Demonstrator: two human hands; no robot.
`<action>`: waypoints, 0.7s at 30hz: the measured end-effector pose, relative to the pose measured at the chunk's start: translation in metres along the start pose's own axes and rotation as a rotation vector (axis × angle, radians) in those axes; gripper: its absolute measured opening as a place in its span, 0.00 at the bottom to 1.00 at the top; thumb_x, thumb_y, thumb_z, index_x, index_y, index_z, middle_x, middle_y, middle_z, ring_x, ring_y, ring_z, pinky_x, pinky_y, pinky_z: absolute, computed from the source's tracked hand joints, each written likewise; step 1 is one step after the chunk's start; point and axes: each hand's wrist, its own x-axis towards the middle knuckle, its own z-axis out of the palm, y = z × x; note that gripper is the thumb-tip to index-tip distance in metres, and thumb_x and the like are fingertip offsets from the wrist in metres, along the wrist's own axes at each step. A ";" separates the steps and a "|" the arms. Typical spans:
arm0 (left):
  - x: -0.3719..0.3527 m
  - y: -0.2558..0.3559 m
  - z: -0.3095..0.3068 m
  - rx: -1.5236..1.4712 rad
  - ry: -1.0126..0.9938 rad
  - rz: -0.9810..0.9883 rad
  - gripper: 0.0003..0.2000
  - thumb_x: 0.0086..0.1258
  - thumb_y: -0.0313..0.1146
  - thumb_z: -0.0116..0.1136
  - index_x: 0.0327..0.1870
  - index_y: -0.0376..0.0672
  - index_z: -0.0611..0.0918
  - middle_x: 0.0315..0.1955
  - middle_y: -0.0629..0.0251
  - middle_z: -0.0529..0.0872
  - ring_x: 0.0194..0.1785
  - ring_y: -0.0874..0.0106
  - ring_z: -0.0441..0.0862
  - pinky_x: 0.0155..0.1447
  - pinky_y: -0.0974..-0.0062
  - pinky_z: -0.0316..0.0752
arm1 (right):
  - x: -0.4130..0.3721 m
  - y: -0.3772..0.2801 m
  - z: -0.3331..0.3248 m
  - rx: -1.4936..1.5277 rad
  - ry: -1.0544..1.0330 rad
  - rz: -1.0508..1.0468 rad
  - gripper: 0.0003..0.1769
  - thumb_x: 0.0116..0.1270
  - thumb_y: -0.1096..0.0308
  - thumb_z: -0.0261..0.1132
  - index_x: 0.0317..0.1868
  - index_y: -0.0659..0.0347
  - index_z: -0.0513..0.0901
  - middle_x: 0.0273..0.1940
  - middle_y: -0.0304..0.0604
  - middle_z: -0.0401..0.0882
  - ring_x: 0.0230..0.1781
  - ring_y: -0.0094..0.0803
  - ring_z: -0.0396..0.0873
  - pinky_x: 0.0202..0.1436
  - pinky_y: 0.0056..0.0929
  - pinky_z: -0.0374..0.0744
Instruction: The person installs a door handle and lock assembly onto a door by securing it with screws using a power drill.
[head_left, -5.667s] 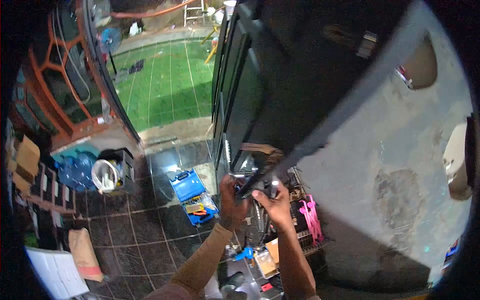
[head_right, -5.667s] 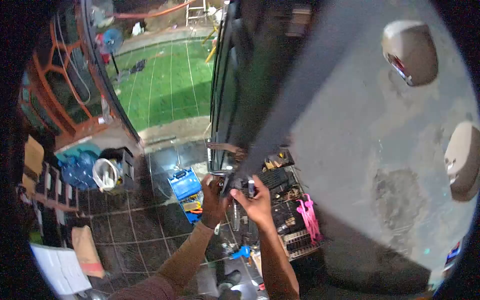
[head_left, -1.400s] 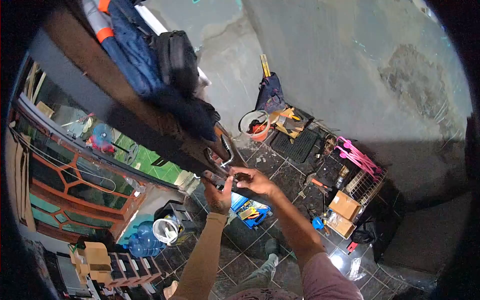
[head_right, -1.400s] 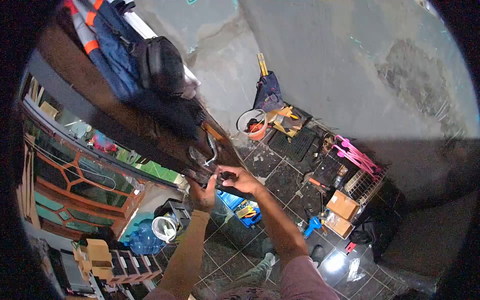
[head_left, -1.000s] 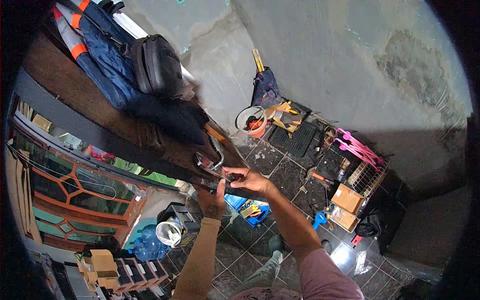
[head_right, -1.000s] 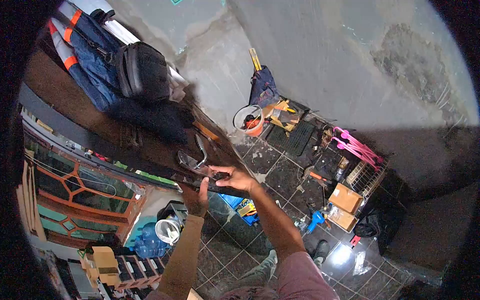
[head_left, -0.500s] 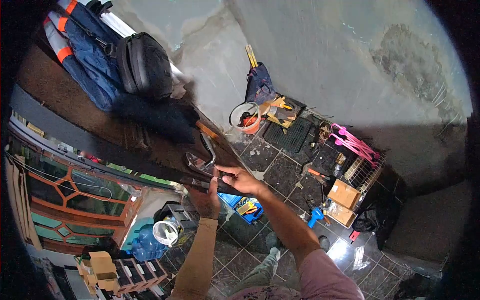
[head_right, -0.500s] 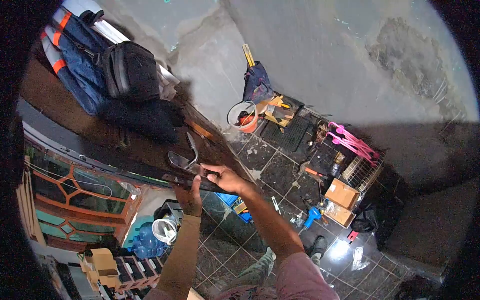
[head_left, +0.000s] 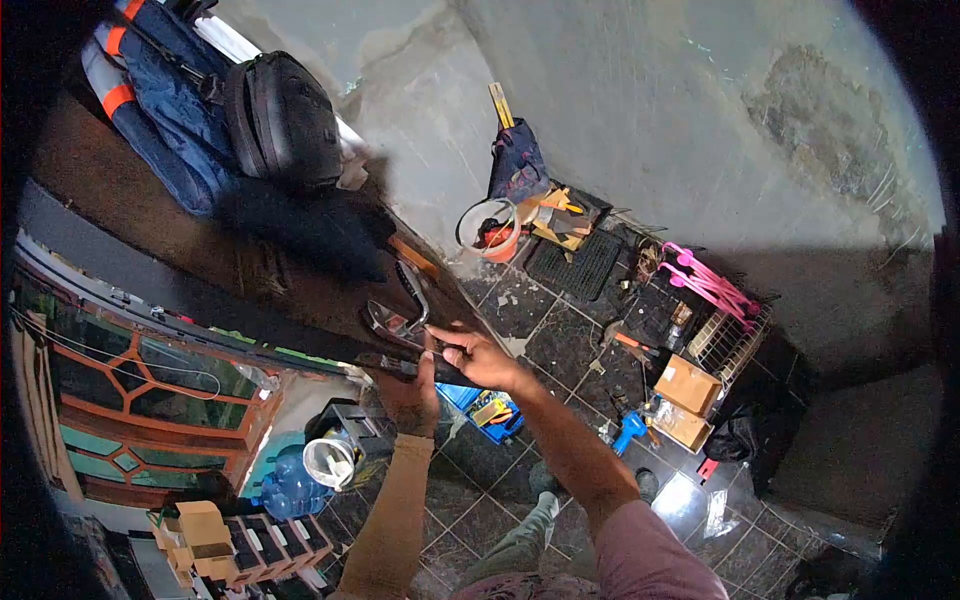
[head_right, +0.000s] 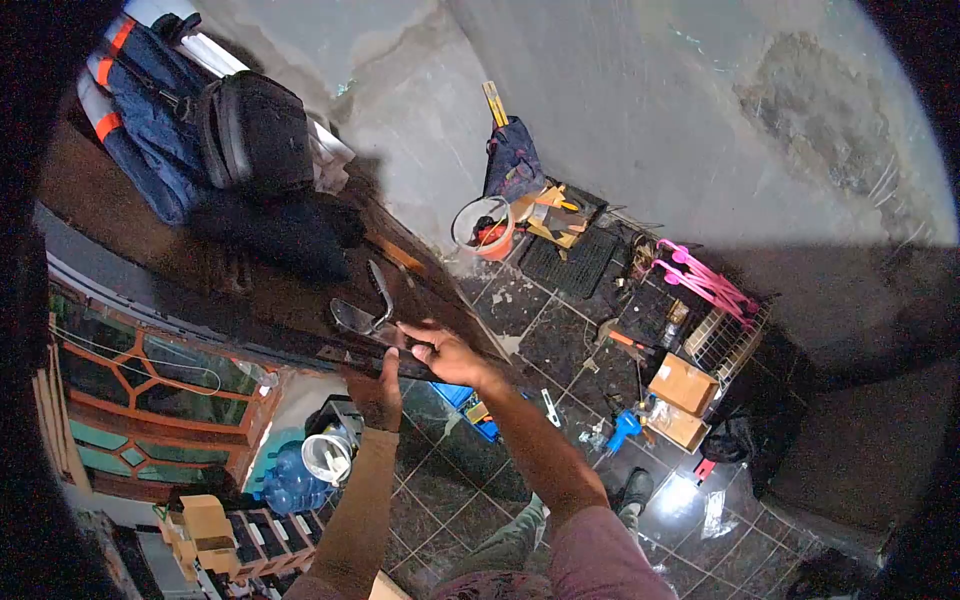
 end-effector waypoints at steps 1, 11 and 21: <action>0.000 0.004 0.001 0.058 0.021 -0.012 0.42 0.58 0.40 0.73 0.68 0.30 0.62 0.61 0.45 0.75 0.62 0.53 0.75 0.68 0.60 0.68 | -0.002 -0.004 -0.001 -0.015 0.014 -0.005 0.24 0.75 0.59 0.57 0.69 0.49 0.74 0.66 0.48 0.76 0.72 0.52 0.65 0.76 0.44 0.61; 0.006 0.005 0.016 0.072 0.234 -0.137 0.47 0.53 0.47 0.75 0.69 0.29 0.63 0.63 0.42 0.75 0.64 0.51 0.76 0.68 0.58 0.70 | 0.003 0.012 0.012 0.162 0.000 -0.104 0.29 0.71 0.60 0.63 0.71 0.55 0.71 0.64 0.51 0.77 0.67 0.45 0.74 0.73 0.37 0.64; 0.005 -0.002 0.015 0.040 0.265 -0.163 0.47 0.49 0.53 0.77 0.66 0.35 0.68 0.56 0.46 0.82 0.57 0.52 0.81 0.62 0.58 0.74 | -0.002 0.020 0.026 0.078 0.183 -0.091 0.22 0.68 0.71 0.63 0.63 0.62 0.77 0.59 0.51 0.81 0.62 0.42 0.79 0.66 0.35 0.73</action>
